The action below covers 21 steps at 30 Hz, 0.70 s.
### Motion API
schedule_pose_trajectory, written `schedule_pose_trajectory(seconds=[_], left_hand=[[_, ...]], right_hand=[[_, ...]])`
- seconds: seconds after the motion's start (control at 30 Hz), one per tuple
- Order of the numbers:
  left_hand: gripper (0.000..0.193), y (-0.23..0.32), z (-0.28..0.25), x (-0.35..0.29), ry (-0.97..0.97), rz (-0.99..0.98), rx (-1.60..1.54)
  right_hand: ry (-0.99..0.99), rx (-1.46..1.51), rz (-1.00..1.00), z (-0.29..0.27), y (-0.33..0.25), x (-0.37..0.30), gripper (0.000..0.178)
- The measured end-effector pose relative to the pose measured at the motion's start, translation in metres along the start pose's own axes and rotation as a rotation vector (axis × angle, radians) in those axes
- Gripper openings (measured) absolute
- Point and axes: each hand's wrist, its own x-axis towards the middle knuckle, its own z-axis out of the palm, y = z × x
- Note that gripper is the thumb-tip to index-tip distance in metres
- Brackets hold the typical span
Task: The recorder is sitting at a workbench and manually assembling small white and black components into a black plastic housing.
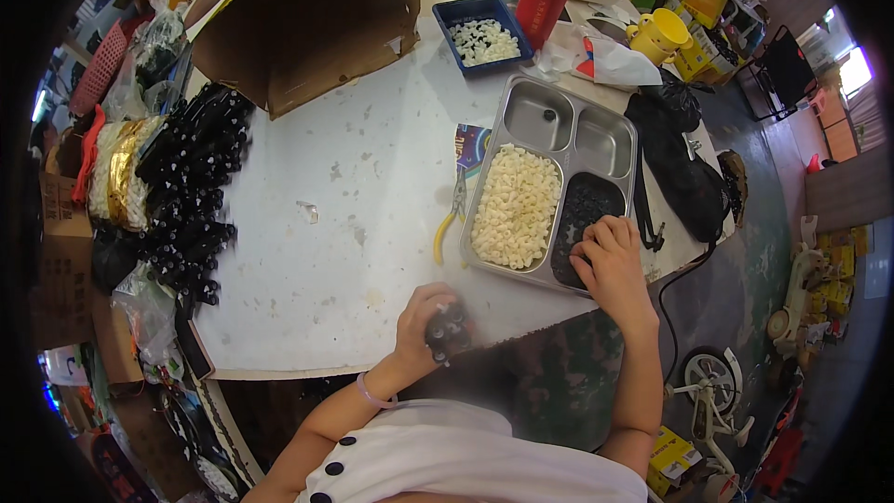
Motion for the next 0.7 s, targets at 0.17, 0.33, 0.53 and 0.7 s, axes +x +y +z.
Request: schedule_pose_trajectory(seconds=[0.17,0.33,0.53,0.7], left_hand=[[0.058,0.0008,-0.0006,0.0004,-0.008,-0.004,-0.005],[0.06,-0.0009,0.001,0.0007,0.01,0.01,-0.019],[0.06,-0.0011,0.0015,-0.0004,0.009,0.004,-0.03],[0.058,-0.0008,0.0005,-0.0012,0.004,-0.009,-0.017]], right_hand=[[-0.025,-0.08,-0.053,0.0004,-0.0051,0.0006,0.016],[-0.075,-0.134,-0.065,0.0007,-0.0083,0.0033,0.015],[-0.139,-0.115,-0.073,-0.001,-0.0048,0.0062,0.012],[-0.086,-0.103,-0.092,0.0014,-0.0093,0.0068,0.013]])
